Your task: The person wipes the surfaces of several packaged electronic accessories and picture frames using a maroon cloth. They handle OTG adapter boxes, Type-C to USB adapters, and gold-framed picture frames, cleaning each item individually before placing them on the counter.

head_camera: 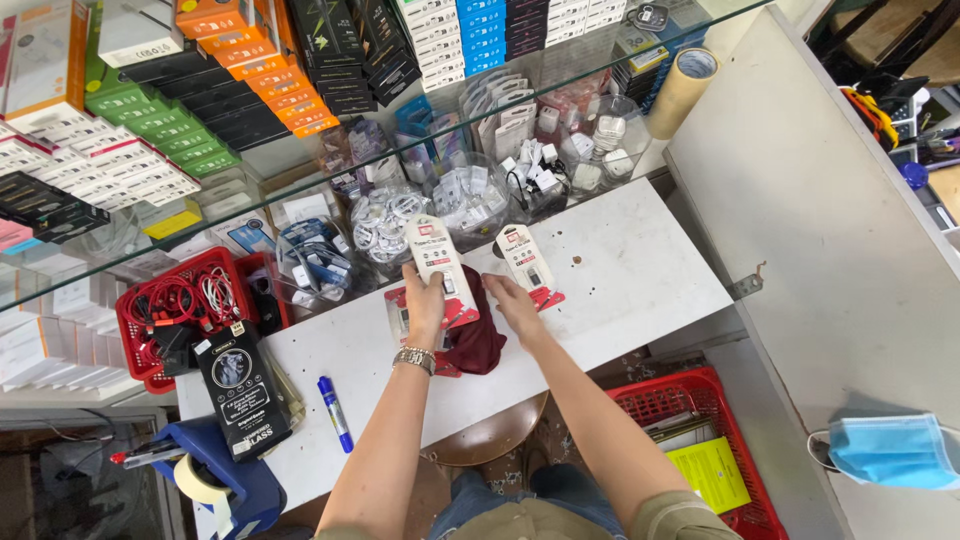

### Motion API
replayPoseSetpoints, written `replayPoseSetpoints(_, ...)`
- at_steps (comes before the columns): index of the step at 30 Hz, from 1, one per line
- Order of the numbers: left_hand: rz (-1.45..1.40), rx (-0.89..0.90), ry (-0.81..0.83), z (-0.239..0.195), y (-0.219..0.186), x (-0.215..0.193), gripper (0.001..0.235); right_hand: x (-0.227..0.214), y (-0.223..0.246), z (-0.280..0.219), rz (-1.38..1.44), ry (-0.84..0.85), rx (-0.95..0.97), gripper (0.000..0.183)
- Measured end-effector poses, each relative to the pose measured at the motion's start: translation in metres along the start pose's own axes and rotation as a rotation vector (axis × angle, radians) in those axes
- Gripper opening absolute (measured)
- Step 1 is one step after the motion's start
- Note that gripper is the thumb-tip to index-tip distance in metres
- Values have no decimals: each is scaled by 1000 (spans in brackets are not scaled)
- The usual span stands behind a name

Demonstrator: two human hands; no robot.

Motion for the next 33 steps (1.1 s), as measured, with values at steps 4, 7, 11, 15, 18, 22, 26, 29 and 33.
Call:
replayPoseSetpoints(4,-131,86,146,-13,18,61,43,-49,-1,8,118,187,8,46)
replayPoseSetpoints(7,-27,-21,259,-18,34,104,53,-116,-1,8,104,-13,-39,44)
replayPoseSetpoints(11,145,-236,254,-8,77,141,61,-188,-2,14,-80,-296,-32,42)
replayPoseSetpoints(15,113,-174,110,10,120,171,58,-179,-9,53,-89,-230,-27,39)
replayPoseSetpoints(18,75,-285,73,14,156,182,61,-158,-19,76,-251,-200,-130,39)
replayPoseSetpoints(22,-327,-559,222,16,181,197,62,-153,-34,84,-591,-239,-246,39)
replayPoseSetpoints(26,-430,-568,352,2,172,227,64,-187,-43,70,-658,-311,-278,41)
replayPoseSetpoints(29,-276,-532,450,-23,149,246,63,-218,-40,54,-723,-379,-222,38)
replayPoseSetpoints(33,211,73,293,-24,85,203,51,-213,-2,28,-849,-512,-429,50)
Point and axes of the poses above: each hand's wrist, its own z-axis towards the middle knuckle, its own x-axis out of the palm, y = z × x, the point moved 5 cm from there along z, towards the middle knuckle, and after that the axes turned 3 degrees about z, right-handed, at the moved point
